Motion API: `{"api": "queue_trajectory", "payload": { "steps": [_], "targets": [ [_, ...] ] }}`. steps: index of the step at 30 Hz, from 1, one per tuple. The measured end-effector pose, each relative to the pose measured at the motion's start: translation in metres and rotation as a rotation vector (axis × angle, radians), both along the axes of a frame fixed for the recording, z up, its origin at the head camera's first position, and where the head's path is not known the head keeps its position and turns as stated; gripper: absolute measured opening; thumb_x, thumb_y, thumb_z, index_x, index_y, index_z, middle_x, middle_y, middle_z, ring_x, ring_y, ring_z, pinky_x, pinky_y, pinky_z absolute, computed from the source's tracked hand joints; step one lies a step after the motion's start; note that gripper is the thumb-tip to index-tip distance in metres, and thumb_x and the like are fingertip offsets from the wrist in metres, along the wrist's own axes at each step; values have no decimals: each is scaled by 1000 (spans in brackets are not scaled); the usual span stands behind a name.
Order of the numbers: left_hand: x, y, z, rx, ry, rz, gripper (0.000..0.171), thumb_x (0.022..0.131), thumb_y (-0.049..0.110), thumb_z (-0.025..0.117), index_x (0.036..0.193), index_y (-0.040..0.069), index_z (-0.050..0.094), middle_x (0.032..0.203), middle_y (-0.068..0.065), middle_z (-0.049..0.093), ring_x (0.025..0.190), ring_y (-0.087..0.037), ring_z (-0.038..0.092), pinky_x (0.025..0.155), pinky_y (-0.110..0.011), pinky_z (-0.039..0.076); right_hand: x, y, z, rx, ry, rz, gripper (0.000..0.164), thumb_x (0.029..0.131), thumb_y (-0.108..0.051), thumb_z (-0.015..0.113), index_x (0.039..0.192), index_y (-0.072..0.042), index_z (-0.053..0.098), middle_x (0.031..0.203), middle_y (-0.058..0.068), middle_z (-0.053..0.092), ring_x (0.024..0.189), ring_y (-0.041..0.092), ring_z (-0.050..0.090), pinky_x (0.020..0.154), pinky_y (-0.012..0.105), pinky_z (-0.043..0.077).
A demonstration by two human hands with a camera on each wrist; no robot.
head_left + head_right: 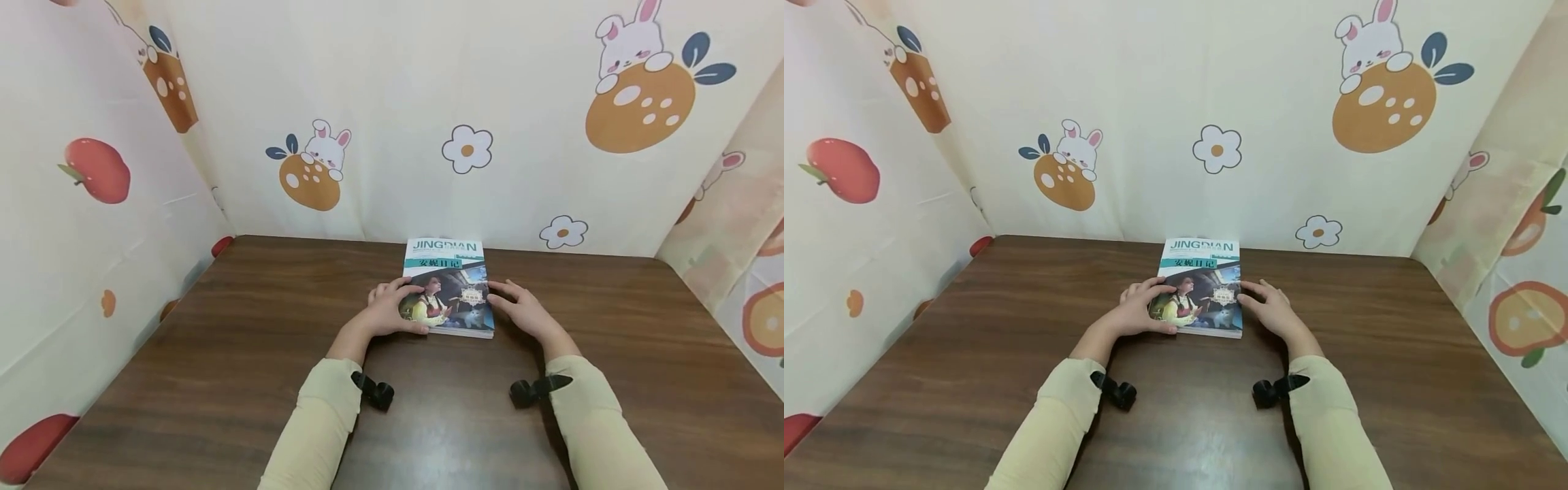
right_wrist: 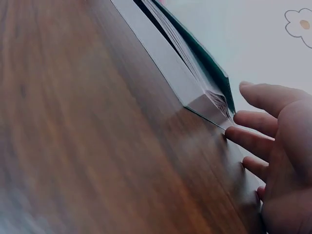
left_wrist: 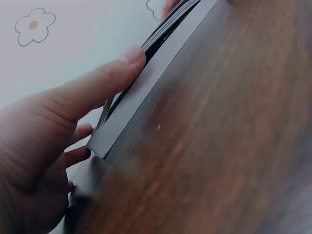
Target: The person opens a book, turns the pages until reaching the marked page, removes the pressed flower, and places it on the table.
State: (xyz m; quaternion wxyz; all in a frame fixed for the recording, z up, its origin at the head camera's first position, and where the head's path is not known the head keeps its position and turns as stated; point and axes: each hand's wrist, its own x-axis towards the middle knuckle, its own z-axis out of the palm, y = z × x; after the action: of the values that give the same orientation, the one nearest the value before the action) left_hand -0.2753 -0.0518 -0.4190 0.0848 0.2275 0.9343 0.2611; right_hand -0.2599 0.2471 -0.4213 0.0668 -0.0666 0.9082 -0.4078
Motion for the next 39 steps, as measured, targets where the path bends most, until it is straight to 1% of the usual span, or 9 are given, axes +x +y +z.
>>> {"api": "queue_trajectory", "payload": {
  "steps": [8, 18, 21, 24, 28, 30, 32, 35, 39],
  "targets": [
    [2, 4, -5, -19, 30, 23, 87, 63, 65, 72, 137, 32, 42, 148, -4, 22, 125, -28, 22, 104, -53, 11, 0, -3, -2, -83, 31, -42, 58, 94, -41, 50, 138, -4, 42, 147, 27, 19, 136, 42, 12, 102, 61, 13],
    [0, 4, -4, 14, 27, 11, 88, 63, 64, 73, 138, 30, 40, 148, -6, 21, 132, -30, 15, 104, -54, 8, 0, -5, 5, -159, 28, -101, 55, 94, -39, 52, 136, -5, 45, 149, 22, 19, 136, 41, 13, 103, 60, 12],
    [1, 6, -2, 55, 48, 14, 88, 62, 62, 75, 136, 29, 41, 146, -5, 23, 132, -28, 15, 105, -53, 8, 1, -6, 7, -205, 31, -126, 54, 93, -40, 52, 135, -6, 47, 146, 20, 29, 135, 38, 21, 104, 57, 15],
    [3, 9, 2, 88, 90, -9, 84, 62, 59, 76, 133, 28, 45, 142, -5, 27, 128, -26, 19, 104, -51, 11, 2, -6, 7, -270, 36, -158, 54, 93, -41, 52, 133, -5, 50, 138, 19, 43, 130, 34, 32, 104, 53, 20],
    [6, 18, 5, 102, 148, -69, 78, 64, 55, 77, 130, 26, 49, 134, -2, 34, 121, -23, 26, 100, -47, 19, 3, -8, 9, -419, 39, -181, 52, 93, -40, 53, 130, -4, 52, 111, 1, 63, 111, 19, 49, 97, 41, 35],
    [7, 23, 6, 114, 172, -88, 74, 64, 54, 78, 128, 26, 51, 132, -1, 37, 120, -22, 27, 97, -45, 22, 3, -9, 10, -524, 26, -174, 48, 93, -38, 53, 129, -6, 54, 97, -9, 66, 98, 12, 54, 88, 32, 40],
    [7, 27, 5, 132, 202, -100, 70, 65, 52, 79, 125, 27, 52, 131, 0, 39, 119, -22, 29, 95, -43, 24, 3, -10, 11, -623, 5, -150, 43, 93, -35, 54, 127, -8, 57, 91, -14, 67, 91, 9, 56, 80, 28, 41],
    [8, 30, 5, 156, 237, -109, 65, 66, 50, 79, 121, 27, 54, 130, 0, 41, 117, -21, 30, 92, -41, 25, 4, -10, 12, -723, -10, -93, 37, 95, -30, 52, 125, -11, 59, 93, -12, 69, 91, 9, 58, 82, 30, 38],
    [9, 32, 5, 169, 274, -103, 65, 68, 48, 78, 123, 26, 52, 129, 0, 40, 117, -20, 30, 92, -40, 26, 4, -10, 12, -779, -10, 2, 35, 98, -24, 45, 128, -11, 57, 101, -12, 67, 99, 11, 57, 89, 38, 32]
  ]
}}
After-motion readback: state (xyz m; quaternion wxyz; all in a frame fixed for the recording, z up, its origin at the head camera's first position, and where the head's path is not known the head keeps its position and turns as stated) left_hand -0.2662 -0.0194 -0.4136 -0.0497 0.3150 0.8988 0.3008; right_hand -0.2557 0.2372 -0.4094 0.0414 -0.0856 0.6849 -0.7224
